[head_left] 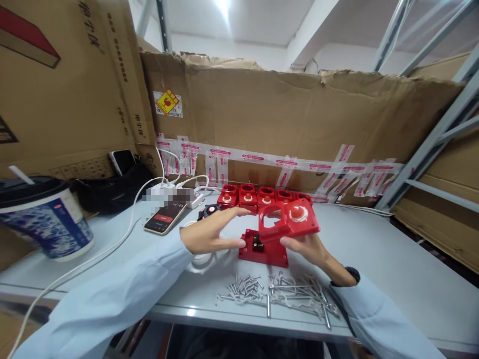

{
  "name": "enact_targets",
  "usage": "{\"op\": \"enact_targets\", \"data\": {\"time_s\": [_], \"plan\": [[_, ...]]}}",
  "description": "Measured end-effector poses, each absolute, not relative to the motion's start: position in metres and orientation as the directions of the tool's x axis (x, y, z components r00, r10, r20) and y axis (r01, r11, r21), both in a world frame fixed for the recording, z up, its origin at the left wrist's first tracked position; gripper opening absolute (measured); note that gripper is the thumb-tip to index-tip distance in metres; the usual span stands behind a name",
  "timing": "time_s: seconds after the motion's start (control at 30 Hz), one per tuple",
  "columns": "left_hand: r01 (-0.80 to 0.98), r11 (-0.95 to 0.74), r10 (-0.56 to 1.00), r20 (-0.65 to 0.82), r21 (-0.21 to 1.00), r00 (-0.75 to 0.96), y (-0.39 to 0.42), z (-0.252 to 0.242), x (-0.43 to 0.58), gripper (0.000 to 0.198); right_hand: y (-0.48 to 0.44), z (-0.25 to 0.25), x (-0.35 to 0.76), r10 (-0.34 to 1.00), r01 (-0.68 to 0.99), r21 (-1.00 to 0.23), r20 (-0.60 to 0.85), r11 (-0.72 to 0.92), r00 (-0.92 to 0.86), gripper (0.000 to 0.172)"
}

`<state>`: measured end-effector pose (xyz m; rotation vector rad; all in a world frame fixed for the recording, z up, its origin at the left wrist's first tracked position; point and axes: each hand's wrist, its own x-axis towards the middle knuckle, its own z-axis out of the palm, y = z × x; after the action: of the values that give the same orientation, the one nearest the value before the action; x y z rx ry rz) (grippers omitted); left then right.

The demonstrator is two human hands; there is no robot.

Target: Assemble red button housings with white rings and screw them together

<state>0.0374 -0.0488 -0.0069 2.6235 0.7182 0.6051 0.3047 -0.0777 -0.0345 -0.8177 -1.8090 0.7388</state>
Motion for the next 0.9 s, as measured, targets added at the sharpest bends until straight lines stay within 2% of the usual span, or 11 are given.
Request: {"op": "enact_targets", "data": {"time_s": [0.13, 0.27, 0.43, 0.63, 0.9], "plan": [[0.629, -0.73, 0.671, 0.108, 0.266, 0.733, -0.052, -0.005, 0.004, 0.052, -0.075, -0.03, 0.308, 0.819, 0.16, -0.809, 0.526, 0.565, -0.229, 0.022], [0.692, -0.683, 0.712, 0.003, 0.234, 0.702, -0.056, -0.021, -0.008, 0.056, -0.072, -0.031, 0.307, 0.787, 0.145, -0.784, 0.556, 0.603, -0.269, 0.019], [0.699, -0.673, 0.726, 0.039, 0.241, 0.686, -0.041, -0.036, -0.01, 0.039, -0.069, -0.034, 0.307, 0.778, 0.167, -0.768, 0.57, 0.619, -0.264, 0.023], [0.684, -0.66, 0.724, 0.02, 0.311, 0.689, -0.025, -0.043, -0.016, 0.043, -0.068, -0.036, 0.305, 0.793, 0.128, -0.796, 0.545, 0.591, -0.274, 0.022], [0.691, -0.709, 0.704, 0.114, 0.141, 0.7, -0.035, -0.034, 0.007, 0.058, -0.071, -0.034, 0.302, 0.806, 0.129, -0.805, 0.541, 0.579, -0.241, 0.027]]}}
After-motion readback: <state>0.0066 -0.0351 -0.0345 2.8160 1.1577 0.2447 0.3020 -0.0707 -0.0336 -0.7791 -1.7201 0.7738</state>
